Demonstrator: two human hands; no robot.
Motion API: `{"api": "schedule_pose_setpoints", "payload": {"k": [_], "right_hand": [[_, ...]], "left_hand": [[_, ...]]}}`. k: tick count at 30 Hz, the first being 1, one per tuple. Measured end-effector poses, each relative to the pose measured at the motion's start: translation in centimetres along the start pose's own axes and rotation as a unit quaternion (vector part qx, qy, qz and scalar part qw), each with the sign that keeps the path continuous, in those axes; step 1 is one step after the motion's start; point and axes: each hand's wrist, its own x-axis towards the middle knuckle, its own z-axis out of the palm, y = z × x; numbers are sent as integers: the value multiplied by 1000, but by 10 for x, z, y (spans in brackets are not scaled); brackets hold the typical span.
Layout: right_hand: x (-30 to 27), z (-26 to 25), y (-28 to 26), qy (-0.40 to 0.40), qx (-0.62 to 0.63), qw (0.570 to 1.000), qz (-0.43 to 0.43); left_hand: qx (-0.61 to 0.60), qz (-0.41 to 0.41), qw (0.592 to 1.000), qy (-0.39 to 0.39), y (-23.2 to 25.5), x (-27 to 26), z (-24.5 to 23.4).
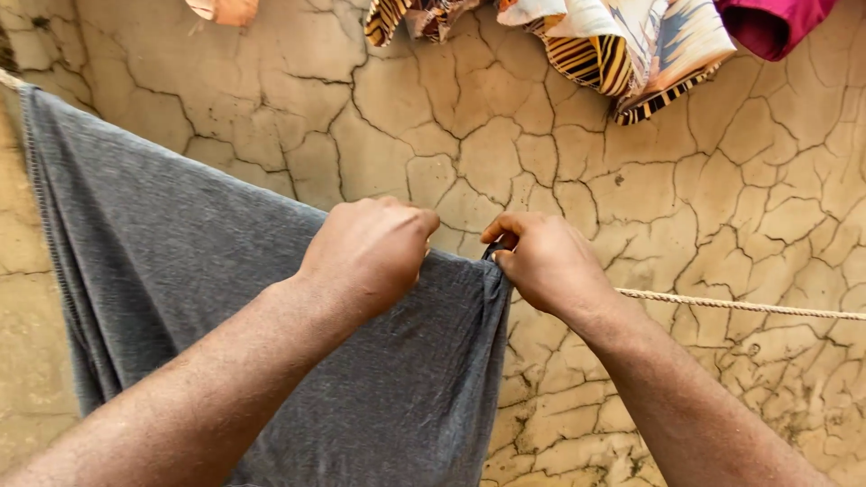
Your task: Hanging a grey shirt on a clothesline using plastic clothespins.
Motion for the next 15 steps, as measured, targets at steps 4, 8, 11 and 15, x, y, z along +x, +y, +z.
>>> {"api": "schedule_pose_setpoints", "payload": {"k": [4, 8, 11, 15], "right_hand": [[3, 4, 10, -37, -113, 993, -16], [0, 4, 14, -45, -67, 994, -69], [-5, 1, 4, 77, 25, 978, -193], [-16, -2, -25, 7, 166, 963, -214]], "left_hand": [[16, -19, 996, -86, 5, 0, 9], [-20, -52, 994, -91, 2, -5, 9], [-85, -22, 995, 42, 0, -10, 2], [-200, -168, 964, -50, 17, -13, -40]]}}
